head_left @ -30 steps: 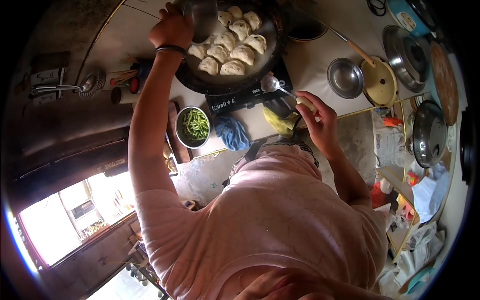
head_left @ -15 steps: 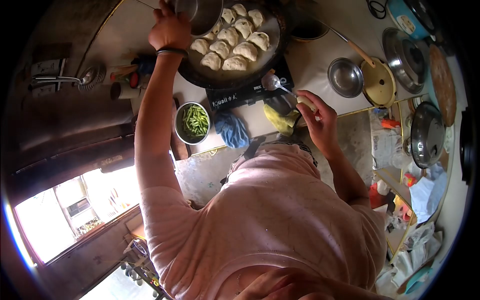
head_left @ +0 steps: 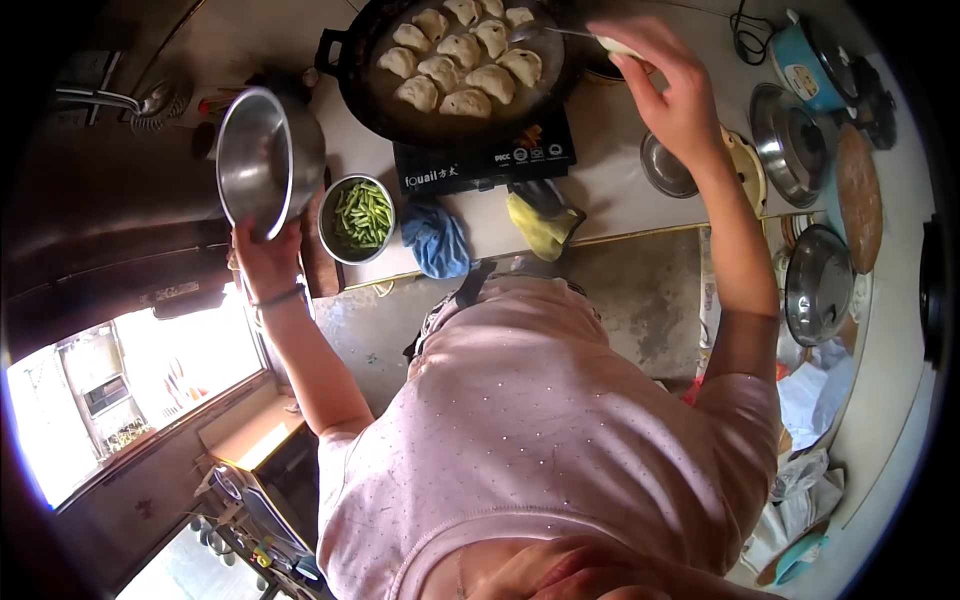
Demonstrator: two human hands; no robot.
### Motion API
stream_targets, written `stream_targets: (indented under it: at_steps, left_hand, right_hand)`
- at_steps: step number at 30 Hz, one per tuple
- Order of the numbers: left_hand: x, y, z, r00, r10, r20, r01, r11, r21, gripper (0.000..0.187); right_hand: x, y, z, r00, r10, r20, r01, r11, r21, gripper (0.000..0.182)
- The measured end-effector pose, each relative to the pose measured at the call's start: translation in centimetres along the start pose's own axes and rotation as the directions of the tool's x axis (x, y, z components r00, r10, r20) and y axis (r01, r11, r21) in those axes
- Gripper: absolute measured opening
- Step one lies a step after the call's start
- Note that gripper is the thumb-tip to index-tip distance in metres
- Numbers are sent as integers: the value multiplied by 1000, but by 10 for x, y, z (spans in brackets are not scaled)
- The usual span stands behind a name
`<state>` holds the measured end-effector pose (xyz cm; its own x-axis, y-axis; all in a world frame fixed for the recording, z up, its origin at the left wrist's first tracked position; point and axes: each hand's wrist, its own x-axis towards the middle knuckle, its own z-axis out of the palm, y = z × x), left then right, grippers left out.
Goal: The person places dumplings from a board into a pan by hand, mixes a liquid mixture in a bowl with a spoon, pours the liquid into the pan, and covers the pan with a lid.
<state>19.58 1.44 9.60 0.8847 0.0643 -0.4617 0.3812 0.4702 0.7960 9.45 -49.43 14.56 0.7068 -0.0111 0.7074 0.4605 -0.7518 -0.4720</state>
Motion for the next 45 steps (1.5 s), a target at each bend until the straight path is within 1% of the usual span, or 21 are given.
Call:
stream_targets:
  at_steps: [1, 2, 3, 5, 7, 8, 10, 11, 12, 13, 16, 17, 20, 23, 26, 29, 32, 35, 41, 44, 45]
  left_hand:
    - [-20, -7, -18, 997, 69, -25, -67, 995, 71, 40]
    - [-40, -14, -34, 987, 156, -42, -146, 972, 183, 41]
    - [-59, -23, -47, 955, 296, -6, -266, 868, 420, 42]
    - [-90, -39, -67, 911, 411, -21, -319, 737, 595, 44]
    - [-113, -52, -75, 924, 299, -239, -179, 889, 421, 40]
    - [-124, -58, -79, 916, 291, -277, -158, 895, 417, 37]
    - [-139, -66, -91, 918, 241, -316, -148, 945, 291, 33]
    - [-142, -69, -100, 929, 203, -310, -158, 974, 165, 31]
    - [-146, -69, -104, 939, 169, -299, -166, 985, 36, 29]
    - [-150, -67, -106, 947, 146, -288, -156, 988, -14, 29]
    - [-160, -65, -84, 874, 179, -451, -237, 969, -75, 22]
    - [-160, -64, -84, 860, 187, -474, -250, 966, -72, 22]
    - [-168, -59, -75, 866, 197, -459, -225, 974, -6, 23]
    - [-166, -60, -77, 846, 208, -491, -235, 972, 6, 23]
    - [-167, -58, -68, 847, 208, -490, -222, 975, 29, 24]
    - [-163, -59, -65, 835, 206, -511, -233, 972, 12, 24]
    - [-163, -60, -67, 852, 195, -486, -196, 979, 50, 24]
    - [-162, -60, -57, 834, 207, -512, -209, 976, 54, 23]
    - [-157, -62, -50, 816, 243, -524, -230, 969, 91, 20]
    - [-156, -62, -55, 843, 231, -486, -202, 973, 113, 19]
    - [-155, -63, -61, 837, 272, -476, -209, 961, 181, 19]
  right_hand:
    - [26, -11, 4, 990, -137, 38, 138, 990, -13, 24]
    - [47, -19, 8, 998, -26, 56, 29, 998, -55, 17]
    - [59, -4, 19, 990, -79, 118, 89, 992, -87, 21]
    - [81, 19, 46, 958, -226, 179, 248, 962, -113, 24]
    - [96, 47, 78, 923, -294, 249, 321, 944, -73, 26]
    - [102, 59, 92, 902, -328, 281, 355, 934, -51, 26]
    - [111, 76, 112, 880, -341, 330, 405, 902, -149, 26]
    - [115, 82, 121, 870, -346, 351, 430, 882, -195, 26]
    - [119, 87, 130, 874, -334, 353, 412, 894, -177, 25]
    - [121, 92, 140, 878, -320, 356, 394, 906, -156, 24]
    - [126, 98, 152, 872, -322, 370, 384, 917, -107, 22]
    - [126, 99, 155, 867, -326, 377, 386, 918, -93, 22]
    - [127, 105, 167, 878, -286, 384, 364, 920, -148, 22]
    - [127, 111, 175, 876, -296, 381, 361, 926, -112, 22]
    - [126, 112, 180, 881, -267, 391, 325, 942, -89, 21]
    - [125, 113, 187, 910, -202, 363, 251, 964, -92, 21]
    - [126, 127, 198, 886, -279, 369, 328, 942, -74, 21]
    - [127, 132, 202, 865, -316, 391, 372, 925, -74, 19]
    - [130, 129, 201, 825, -319, 467, 415, 903, -117, 12]
    - [131, 119, 197, 863, -184, 470, 321, 919, -230, 11]
    - [132, 116, 195, 867, -172, 468, 294, 935, -200, 12]
